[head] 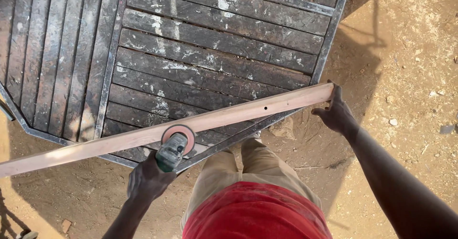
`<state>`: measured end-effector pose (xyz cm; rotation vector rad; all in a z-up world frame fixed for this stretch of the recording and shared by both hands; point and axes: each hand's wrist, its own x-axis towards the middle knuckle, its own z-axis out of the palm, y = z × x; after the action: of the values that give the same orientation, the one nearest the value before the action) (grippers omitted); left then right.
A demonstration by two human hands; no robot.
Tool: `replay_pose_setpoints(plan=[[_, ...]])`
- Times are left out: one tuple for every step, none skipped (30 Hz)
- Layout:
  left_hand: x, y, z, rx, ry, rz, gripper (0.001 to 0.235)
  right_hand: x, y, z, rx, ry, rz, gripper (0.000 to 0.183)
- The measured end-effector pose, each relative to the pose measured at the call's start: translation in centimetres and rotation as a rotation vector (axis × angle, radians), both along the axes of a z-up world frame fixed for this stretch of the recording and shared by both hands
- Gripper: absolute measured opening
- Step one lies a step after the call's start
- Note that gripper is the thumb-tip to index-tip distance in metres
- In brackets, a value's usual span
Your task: Sanding a wooden plank using a handheld power sander on a metal table
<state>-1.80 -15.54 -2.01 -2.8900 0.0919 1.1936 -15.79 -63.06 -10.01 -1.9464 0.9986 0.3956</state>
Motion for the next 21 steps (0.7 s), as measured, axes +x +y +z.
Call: replay_pose_setpoints(plan=[[0.5,1.1,0.9,0.098,0.045,0.051,0.052,0.0,0.1,0.1,-0.002,-0.007,0.011,0.099],[0.4,1.0,0.8,0.101,0.045,0.054,0.052,0.2,0.2,0.6,0.001,-0.006,0.015,0.099],[0.3,1.0,0.8,0.109,0.043,0.056,0.049,0.4,0.4,1.1,0.014,-0.036,-0.001,0.097],[0.3,0.9,0.8,0.115,0.039,0.058,0.047,0.7,0.5,1.5,0.025,-0.066,-0.018,0.095],[0.0,-0.1,0.4,0.118,0.037,0.06,0.047,0.7,0.4,0.9,0.028,-0.068,-0.016,0.095],[-0.3,-1.3,-0.2,0.059,0.049,0.04,0.046,0.6,0.1,0.4,0.014,-0.077,-0.01,0.096],[-0.7,-2.5,-0.7,-0.001,0.061,0.019,0.046,0.4,-0.2,-0.1,0.0,-0.086,-0.003,0.097],[-0.9,-4.3,-1.6,-0.004,0.06,0.017,0.046,0.3,-0.4,-0.6,-0.003,-0.086,-0.005,0.097],[-1.2,-6.0,-2.4,-0.054,0.067,-0.018,0.046,0.1,-0.6,-1.2,-0.02,-0.055,0.029,0.098],[-1.5,-7.9,-3.3,-0.105,0.074,-0.052,0.047,-0.1,-0.8,-1.7,-0.039,-0.022,0.062,0.099],[-1.9,-10.7,-2.1,-0.11,0.075,-0.055,0.047,0.0,-1.0,-1.4,-0.044,-0.021,0.06,0.099],[-2.2,-13.4,-0.8,-0.149,0.112,-0.089,0.046,0.0,-1.0,-1.3,-0.04,-0.001,0.055,0.097],[-2.6,-16.1,0.5,-0.188,0.15,-0.124,0.048,0.1,-1.0,-1.2,-0.036,0.019,0.05,0.095],[-4.2,-16.6,-2.4,-0.186,0.15,-0.122,0.048,0.1,-0.8,-0.7,-0.035,0.019,0.051,0.095],[-5.7,-17.2,-5.4,-0.314,-0.078,-0.207,0.047,0.1,-0.6,-0.3,-0.01,0.014,0.042,0.095],[-7.1,-17.8,-8.3,-0.439,-0.311,-0.29,0.046,0.3,-0.5,0.1,0.014,0.006,0.032,0.094],[-6.1,-18.6,-5.5,-0.438,-0.314,-0.291,0.046,0.4,-0.6,-0.2,0.014,0.003,0.032,0.094],[-5.3,-19.5,-2.7,-0.414,-0.145,-0.264,0.045,0.2,-0.8,-0.4,0.036,-0.036,0.012,0.092],[-4.6,-20.6,0.1,-0.389,0.024,-0.235,0.044,0.0,-1.1,-0.7,0.059,-0.074,-0.008,0.089],[-4.0,-20.0,0.6,-0.391,0.027,-0.24,0.044,0.1,-1.0,-0.2,0.056,-0.072,-0.013,0.089],[-3.3,-19.5,1.1,-0.327,0.122,-0.203,0.045,0.1,-1.0,0.2,0.08,-0.108,-0.037,0.089]])
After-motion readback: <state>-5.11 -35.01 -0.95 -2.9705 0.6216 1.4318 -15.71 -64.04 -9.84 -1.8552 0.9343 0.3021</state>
